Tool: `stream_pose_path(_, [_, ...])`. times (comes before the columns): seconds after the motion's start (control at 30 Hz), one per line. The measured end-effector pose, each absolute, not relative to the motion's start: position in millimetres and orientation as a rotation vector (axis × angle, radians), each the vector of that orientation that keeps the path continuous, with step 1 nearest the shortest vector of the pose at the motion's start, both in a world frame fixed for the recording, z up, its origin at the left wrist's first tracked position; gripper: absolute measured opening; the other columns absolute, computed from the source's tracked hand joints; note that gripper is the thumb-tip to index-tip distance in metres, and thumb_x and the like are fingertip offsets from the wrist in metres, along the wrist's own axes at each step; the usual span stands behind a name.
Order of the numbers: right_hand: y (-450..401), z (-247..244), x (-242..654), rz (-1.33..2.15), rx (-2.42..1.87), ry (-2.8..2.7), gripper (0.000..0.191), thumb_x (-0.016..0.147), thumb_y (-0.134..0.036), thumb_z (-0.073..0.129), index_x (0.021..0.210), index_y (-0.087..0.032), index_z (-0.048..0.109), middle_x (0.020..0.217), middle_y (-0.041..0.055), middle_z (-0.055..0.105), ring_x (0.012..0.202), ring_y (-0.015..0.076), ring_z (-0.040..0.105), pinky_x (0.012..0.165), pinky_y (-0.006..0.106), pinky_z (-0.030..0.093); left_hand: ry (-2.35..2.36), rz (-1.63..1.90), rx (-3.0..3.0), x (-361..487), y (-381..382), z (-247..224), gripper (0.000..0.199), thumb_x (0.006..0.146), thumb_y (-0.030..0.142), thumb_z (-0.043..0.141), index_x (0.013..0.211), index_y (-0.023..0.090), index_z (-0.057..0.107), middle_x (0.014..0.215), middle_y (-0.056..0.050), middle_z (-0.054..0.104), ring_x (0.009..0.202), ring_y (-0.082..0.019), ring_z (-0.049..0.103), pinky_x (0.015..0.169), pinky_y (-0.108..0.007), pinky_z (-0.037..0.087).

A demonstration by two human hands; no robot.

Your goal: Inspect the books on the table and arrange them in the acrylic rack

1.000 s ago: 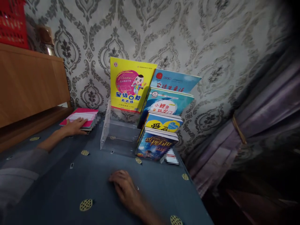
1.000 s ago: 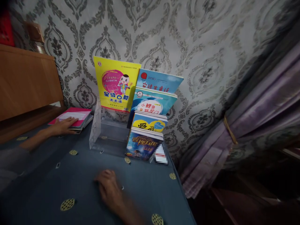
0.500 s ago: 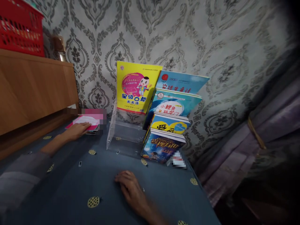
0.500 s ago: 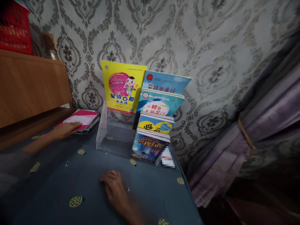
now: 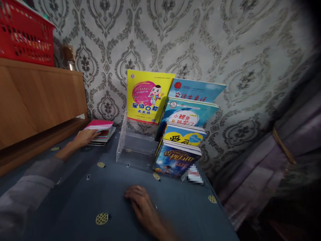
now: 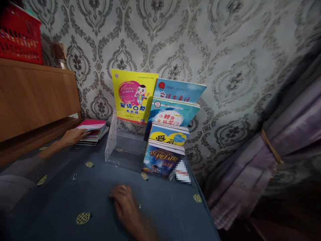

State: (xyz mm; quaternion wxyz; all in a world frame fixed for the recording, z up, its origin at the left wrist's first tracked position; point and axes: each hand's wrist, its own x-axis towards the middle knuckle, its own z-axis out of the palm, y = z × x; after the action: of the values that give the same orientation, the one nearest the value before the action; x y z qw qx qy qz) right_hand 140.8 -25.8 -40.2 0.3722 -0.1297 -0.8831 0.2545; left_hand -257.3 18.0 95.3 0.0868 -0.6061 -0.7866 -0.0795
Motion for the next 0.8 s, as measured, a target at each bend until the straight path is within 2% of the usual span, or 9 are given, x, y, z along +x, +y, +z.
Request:
stream_pose_path(0.27, [-25, -46, 143, 0.595, -0.305, -2.246, 0.039, 0.092, -0.002, 0.05, 0.119, -0.025, 0.065, 0.113, 0.0075, 0.075, 0.114, 0.0212, 0.067, 0.101, 0.041, 0.055, -2.27, -0.133, -1.845, -219, -42, 77, 0.045, 0.101, 0.034, 0.042, 0.139, 0.021, 0.06, 0.141, -0.015, 0.065, 0.127, -0.034, 0.063, 0.098, -0.047, 0.054])
stream_pose_path(0.4, [-23, -51, 144, 0.579, -0.27, -2.235, 0.037, 0.095, -0.004, 0.05, 0.122, -0.025, 0.062, 0.116, 0.008, 0.074, 0.116, 0.0211, 0.067, 0.1, 0.042, 0.056, -2.159, 0.064, -1.863, -185, -83, 62, 0.046, 0.098, 0.013, 0.043, 0.141, 0.016, 0.058, 0.144, -0.018, 0.062, 0.131, -0.032, 0.061, 0.098, -0.045, 0.056])
stream_pose_path(0.53, [-24, -44, 143, 0.646, -0.335, -2.293, 0.033, 0.096, -0.005, 0.048, 0.117, -0.023, 0.066, 0.113, 0.0087, 0.074, 0.113, 0.0221, 0.068, 0.099, 0.043, 0.056, -2.067, 0.319, -1.936, -140, -135, 30, 0.061, 0.089, -0.006, 0.035, 0.141, 0.015, 0.059, 0.142, -0.018, 0.064, 0.129, -0.031, 0.062, 0.09, -0.041, 0.062])
stream_pose_path(0.6, [-25, -39, 142, 0.692, -0.373, -2.323, 0.032, 0.097, -0.006, 0.047, 0.115, -0.022, 0.067, 0.111, 0.0088, 0.075, 0.111, 0.022, 0.068, 0.099, 0.042, 0.056, -1.999, 0.431, -2.028, -117, -162, 9, 0.062, 0.086, -0.008, 0.035, 0.137, 0.013, 0.063, 0.136, -0.02, 0.067, 0.121, -0.032, 0.068, 0.085, -0.042, 0.063])
stream_pose_path(0.67, [-26, -35, 141, 0.709, -0.376, -2.336, 0.031, 0.098, -0.008, 0.046, 0.115, -0.021, 0.068, 0.112, 0.0099, 0.075, 0.111, 0.0222, 0.067, 0.099, 0.043, 0.055, -1.92, 0.438, -2.079, -97, -185, -9, 0.063, 0.085, -0.008, 0.037, 0.138, 0.013, 0.063, 0.135, -0.022, 0.067, 0.12, -0.035, 0.068, 0.083, -0.043, 0.064])
stream_pose_path(0.8, [-27, -31, 140, 0.71, -0.459, -2.344, 0.031, 0.1, -0.012, 0.046, 0.118, -0.021, 0.069, 0.122, 0.0119, 0.072, 0.118, 0.0226, 0.065, 0.104, 0.045, 0.052, -1.725, 0.38, -2.189, -72, -208, -27, 0.061, 0.084, -0.006, 0.044, 0.139, 0.013, 0.063, 0.131, -0.024, 0.069, 0.115, -0.035, 0.07, 0.075, -0.037, 0.063])
